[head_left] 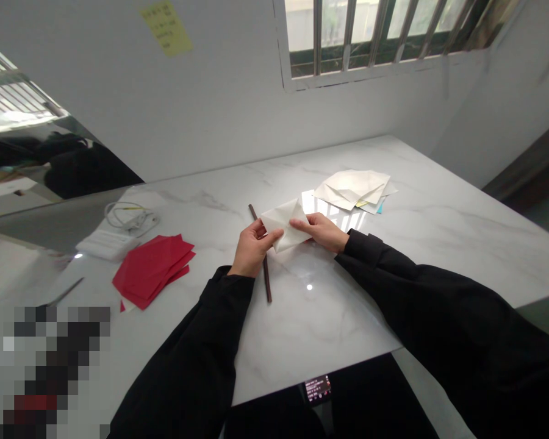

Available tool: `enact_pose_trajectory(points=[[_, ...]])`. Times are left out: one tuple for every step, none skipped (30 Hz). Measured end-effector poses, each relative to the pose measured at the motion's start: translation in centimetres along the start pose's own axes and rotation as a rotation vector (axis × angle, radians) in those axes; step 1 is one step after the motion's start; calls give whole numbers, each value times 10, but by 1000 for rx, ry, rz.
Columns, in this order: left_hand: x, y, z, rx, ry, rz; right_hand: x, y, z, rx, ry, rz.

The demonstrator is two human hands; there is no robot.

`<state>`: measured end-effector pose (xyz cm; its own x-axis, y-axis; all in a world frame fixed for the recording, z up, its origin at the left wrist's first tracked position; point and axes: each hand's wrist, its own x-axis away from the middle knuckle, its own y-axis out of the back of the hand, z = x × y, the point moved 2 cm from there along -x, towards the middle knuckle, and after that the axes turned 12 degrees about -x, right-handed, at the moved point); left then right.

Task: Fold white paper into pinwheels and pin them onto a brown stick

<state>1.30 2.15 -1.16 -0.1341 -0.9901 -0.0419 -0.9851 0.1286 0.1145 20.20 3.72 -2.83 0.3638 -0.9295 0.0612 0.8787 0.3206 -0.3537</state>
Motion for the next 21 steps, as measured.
enact_pose_trajectory(points=[[-1, 0, 1, -5, -4, -7, -1, 1, -1, -12, -12, -18], [-1, 1, 1, -12, -9, -13, -3, 2, -2, -23, -20, -45], [-1, 1, 1, -17, -12, -19, -4, 3, -3, -31, -23, -72], [-2, 1, 2, -21, -15, -21, -5, 4, -4, -33, -21, -92], [-2, 1, 2, -24, -18, -21, -6, 5, -5, -31, -18, -104], [-2, 1, 1, -26, -21, -21, -7, 5, -5, -24, -20, -105], [-2, 1, 1, -27, -23, -24, -7, 5, -5, -15, -25, -98], [-2, 1, 1, -27, -25, -26, -6, 5, -5, -7, -31, -87], [-2, 0, 1, -28, -27, -29, -6, 4, -5, -1, -35, -76], [-1, 0, 1, -29, -28, -34, -5, 3, -4, 4, -36, -64], [-1, 0, 1, -30, -28, -38, -4, 3, -4, 8, -33, -51], [-1, 0, 1, -31, -25, -40, -4, 2, -3, 15, -27, -39], [-1, 0, 1, -30, -21, -40, -3, 2, -2, 22, -20, -30], [-1, 0, 2, -27, -16, -41, -3, 1, -2, 30, -14, -18], [-1, -1, 2, -22, -12, -42, -3, 1, -1, 39, -11, -6], [-1, -1, 2, -17, -8, -41, -2, 0, -1, 46, -8, 7], [-1, -1, 3, -14, -5, -41, -2, 0, -1, 53, -6, 21], [-1, -1, 3, -12, -4, -41, -2, 0, -1, 59, -7, 35], [-1, -1, 3, -12, -4, -42, -3, -1, -1, 67, -8, 46], [-1, -1, 3, -13, -4, -43, -3, -1, -1, 75, -9, 54], [-1, -1, 3, -12, -3, -46, -2, -1, -1, 80, -10, 59]])
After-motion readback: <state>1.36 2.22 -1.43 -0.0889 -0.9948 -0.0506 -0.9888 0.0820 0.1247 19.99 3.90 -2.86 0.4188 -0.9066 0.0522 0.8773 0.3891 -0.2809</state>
